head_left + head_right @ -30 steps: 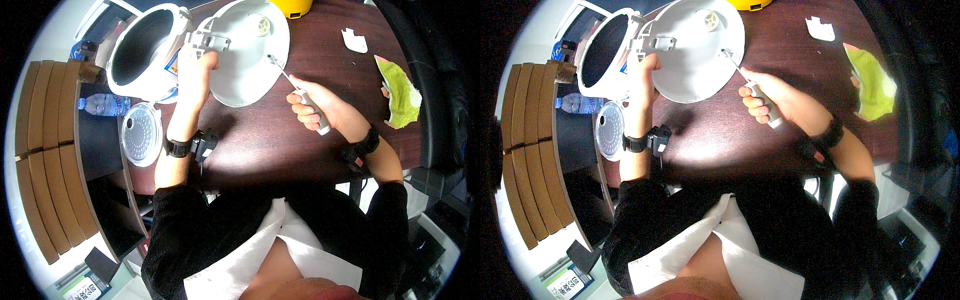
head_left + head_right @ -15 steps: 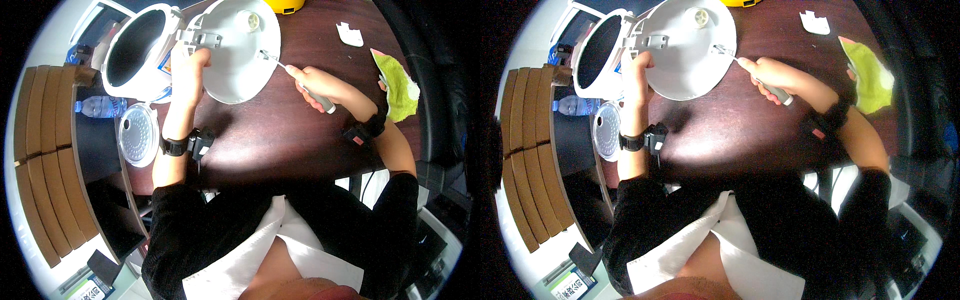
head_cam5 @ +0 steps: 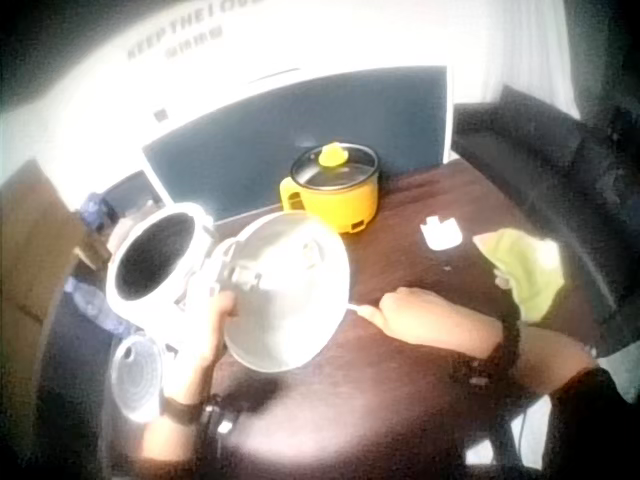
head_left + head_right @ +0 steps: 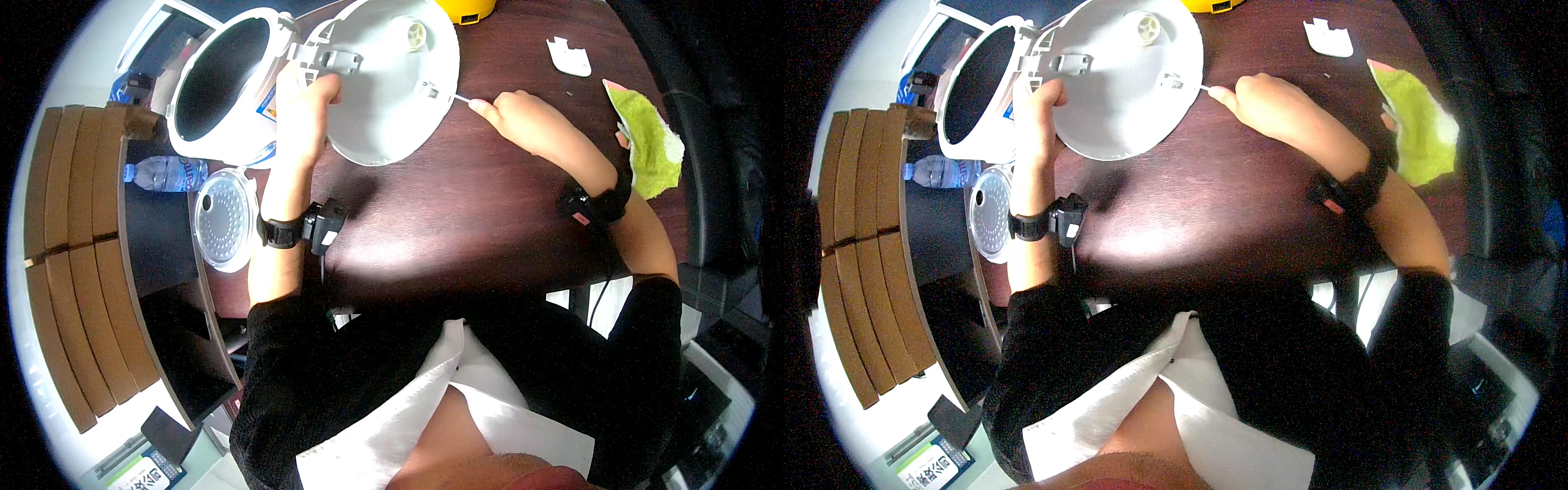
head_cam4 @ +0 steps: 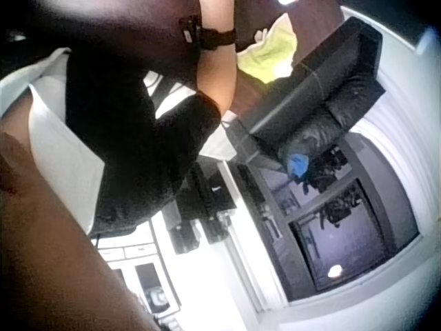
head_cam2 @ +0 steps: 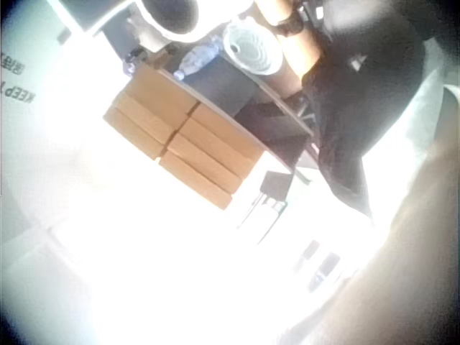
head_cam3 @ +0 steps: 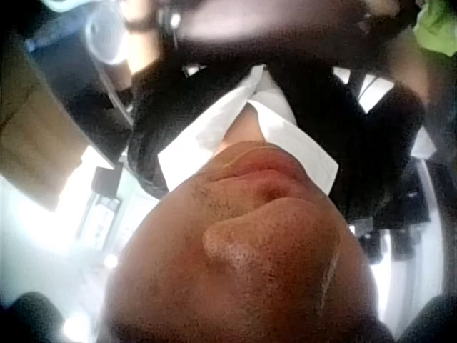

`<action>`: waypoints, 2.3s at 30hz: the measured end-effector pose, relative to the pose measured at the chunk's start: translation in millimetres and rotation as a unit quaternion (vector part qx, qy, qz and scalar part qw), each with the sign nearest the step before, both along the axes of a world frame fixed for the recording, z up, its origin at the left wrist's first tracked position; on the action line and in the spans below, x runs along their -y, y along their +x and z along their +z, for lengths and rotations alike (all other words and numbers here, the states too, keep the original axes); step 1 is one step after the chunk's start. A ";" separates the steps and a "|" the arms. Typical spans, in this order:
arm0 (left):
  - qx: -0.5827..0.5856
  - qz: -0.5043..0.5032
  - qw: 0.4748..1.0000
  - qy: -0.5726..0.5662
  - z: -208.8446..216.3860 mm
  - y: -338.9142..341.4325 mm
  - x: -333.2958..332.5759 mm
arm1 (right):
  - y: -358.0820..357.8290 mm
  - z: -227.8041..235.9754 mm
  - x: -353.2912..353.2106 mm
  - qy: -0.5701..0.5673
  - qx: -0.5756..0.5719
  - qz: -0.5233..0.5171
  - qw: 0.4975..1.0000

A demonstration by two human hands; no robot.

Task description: The person uses a screwdriver to remove screws from the lid of a white rice cooker. They then open the lid, remove the inner steaming tray, and continue unscrewing components from the underside of the lid.

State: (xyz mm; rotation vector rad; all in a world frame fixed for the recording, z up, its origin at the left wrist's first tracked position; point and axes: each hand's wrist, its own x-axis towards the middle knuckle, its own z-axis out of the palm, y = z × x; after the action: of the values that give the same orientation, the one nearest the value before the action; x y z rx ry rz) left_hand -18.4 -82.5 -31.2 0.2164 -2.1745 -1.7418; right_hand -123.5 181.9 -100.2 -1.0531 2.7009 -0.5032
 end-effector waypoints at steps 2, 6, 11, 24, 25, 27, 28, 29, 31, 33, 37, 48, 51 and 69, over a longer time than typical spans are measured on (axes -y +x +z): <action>-0.003 0.010 1.000 0.008 0.5 2.1 -3.0 | 3.4 11.1 0.0 -0.001 0.254 -0.065 0.965; -0.018 0.024 1.000 0.003 4.3 -1.1 -10.1 | 12.1 23.2 -0.1 -0.044 0.488 -0.109 0.865; -0.047 -0.046 0.997 0.036 10.0 -5.9 -14.4 | 13.8 21.3 2.3 -0.037 0.438 -0.108 0.892; -0.074 -0.139 0.987 0.001 -3.4 -20.3 11.5 | -3.3 23.2 8.1 0.012 0.424 -0.091 0.901; -0.077 -0.141 0.987 -0.011 -5.1 -21.1 13.4 | -4.8 23.6 8.4 0.021 0.417 -0.085 0.905; -0.083 -0.144 0.985 -0.036 -5.2 -22.5 15.8 | -6.6 24.9 9.8 0.035 0.396 -0.085 0.914; -0.089 -0.141 0.986 -0.025 -2.9 -20.5 10.8 | -7.4 25.1 10.3 0.041 0.385 -0.084 0.918; -0.082 -0.139 0.987 -0.020 -0.7 -19.3 8.7 | -8.3 24.6 9.9 0.039 0.381 -0.078 0.920; -0.069 -0.136 0.988 -0.011 1.8 -17.3 6.0 | -9.9 23.1 8.7 0.037 0.375 -0.064 0.924; -0.081 -0.141 0.986 -0.037 3.4 -16.7 6.5 | -9.1 22.5 10.5 0.057 0.334 -0.072 0.938; -0.104 -0.156 0.981 -0.038 -0.7 -18.1 7.6 | -4.8 32.2 14.2 0.117 0.225 -0.082 0.964; -0.069 -0.113 0.991 -0.017 3.2 -16.1 1.1 | -2.3 31.7 7.2 0.041 0.381 -0.094 0.919; -0.062 -0.116 0.991 -0.025 7.5 -15.0 -4.4 | -2.0 21.0 -1.5 -0.060 0.588 -0.108 0.799; -0.052 -0.058 0.996 -0.037 14.5 7.5 -3.0 | 8.8 11.3 -11.7 -0.129 0.496 -0.051 0.857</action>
State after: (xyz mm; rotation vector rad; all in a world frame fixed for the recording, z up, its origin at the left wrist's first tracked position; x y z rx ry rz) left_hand -10.9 -79.6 -16.7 -0.0199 -2.2099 -1.6899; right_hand -114.7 193.5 -88.9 -0.4560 1.7762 -1.0854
